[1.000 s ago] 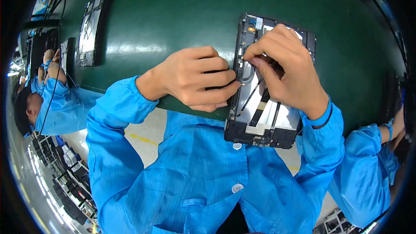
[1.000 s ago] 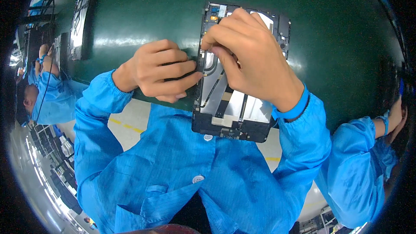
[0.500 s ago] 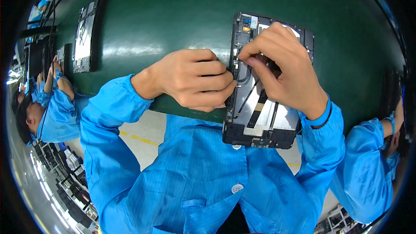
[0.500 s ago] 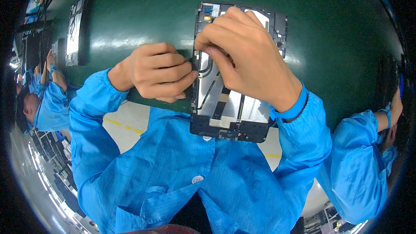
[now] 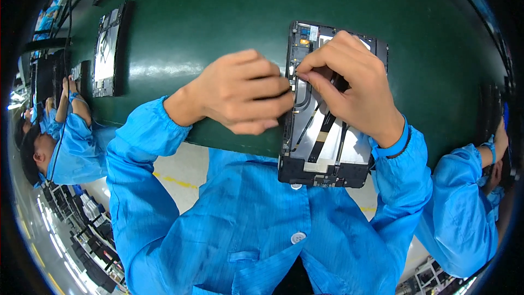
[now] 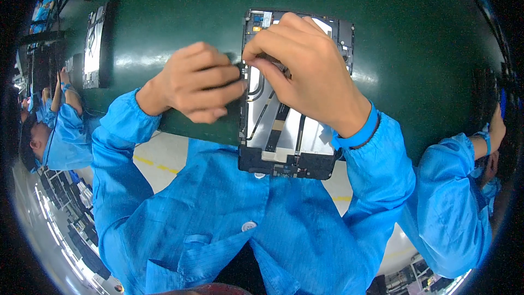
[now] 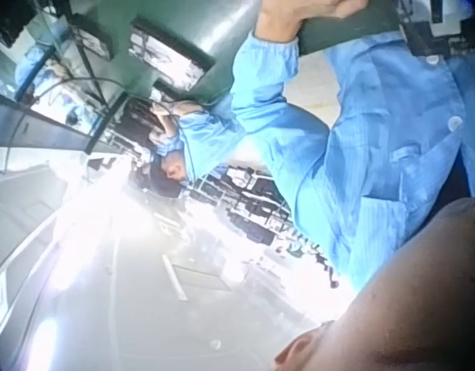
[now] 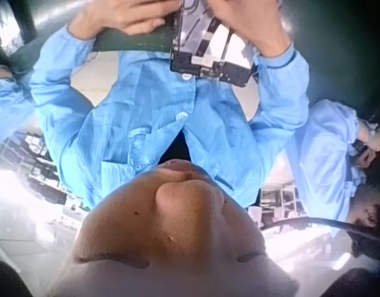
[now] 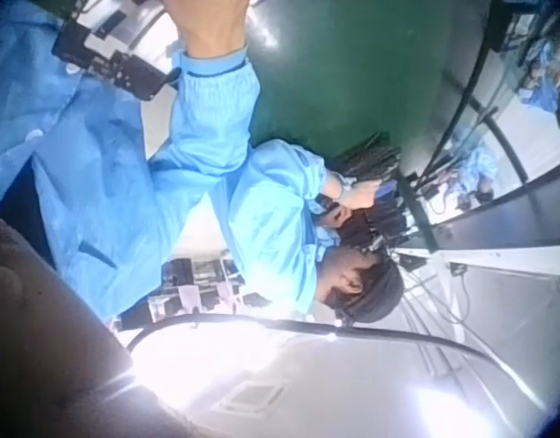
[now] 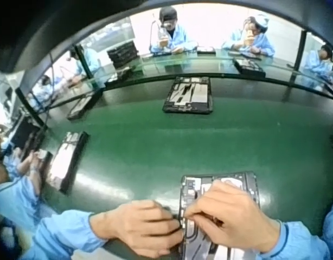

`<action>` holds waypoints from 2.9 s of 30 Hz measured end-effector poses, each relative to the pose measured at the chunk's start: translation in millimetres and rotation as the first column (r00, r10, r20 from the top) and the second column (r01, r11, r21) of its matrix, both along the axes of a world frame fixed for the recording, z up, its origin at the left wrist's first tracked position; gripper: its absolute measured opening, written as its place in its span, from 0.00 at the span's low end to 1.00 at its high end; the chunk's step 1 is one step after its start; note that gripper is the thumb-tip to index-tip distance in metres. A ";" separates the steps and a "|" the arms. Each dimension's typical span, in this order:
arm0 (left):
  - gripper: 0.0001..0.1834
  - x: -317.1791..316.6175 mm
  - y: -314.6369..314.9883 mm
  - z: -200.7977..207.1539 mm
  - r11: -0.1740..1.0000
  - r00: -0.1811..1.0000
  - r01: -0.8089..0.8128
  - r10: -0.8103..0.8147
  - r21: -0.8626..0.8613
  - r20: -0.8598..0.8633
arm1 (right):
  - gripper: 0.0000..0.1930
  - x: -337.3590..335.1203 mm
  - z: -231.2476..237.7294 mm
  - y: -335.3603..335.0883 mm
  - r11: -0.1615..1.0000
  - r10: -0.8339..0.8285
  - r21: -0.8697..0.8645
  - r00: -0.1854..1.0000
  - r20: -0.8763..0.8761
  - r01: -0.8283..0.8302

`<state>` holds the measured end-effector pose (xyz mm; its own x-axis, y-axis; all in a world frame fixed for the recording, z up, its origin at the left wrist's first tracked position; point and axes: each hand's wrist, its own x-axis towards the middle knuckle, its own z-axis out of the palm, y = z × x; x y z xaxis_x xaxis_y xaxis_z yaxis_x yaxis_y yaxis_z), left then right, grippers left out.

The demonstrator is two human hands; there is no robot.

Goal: The person assembles internal components of a tablet device by hand, installing a ribbon cable, a battery, and a circuit board into a tablet chassis.

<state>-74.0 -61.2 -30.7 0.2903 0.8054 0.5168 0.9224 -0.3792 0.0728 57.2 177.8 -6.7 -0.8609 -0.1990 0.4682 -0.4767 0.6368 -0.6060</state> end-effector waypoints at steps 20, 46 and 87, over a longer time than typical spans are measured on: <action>0.18 -22.6 12.3 2.4 0.995 0.997 -0.076 0.077 0.061 -0.022 | 0.09 1.8 3.0 -4.6 0.980 -0.156 -0.113 0.985 0.069 0.163; 0.23 -13.3 11.6 -1.9 0.995 0.999 0.046 -0.046 0.087 0.001 | 0.08 -1.7 -2.9 -1.9 0.976 -0.172 -0.123 0.984 0.052 0.177; 0.20 -30.3 33.2 4.8 0.996 0.998 -0.007 0.002 0.091 0.059 | 0.07 -3.7 -10.5 -1.2 0.942 -0.245 -0.198 0.959 0.142 0.270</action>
<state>-104.3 -28.0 -25.9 0.2541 0.7551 0.6044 0.9193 -0.3828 0.0918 53.5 176.6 -17.2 -0.9196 0.1300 0.3707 -0.2333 0.5786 -0.7816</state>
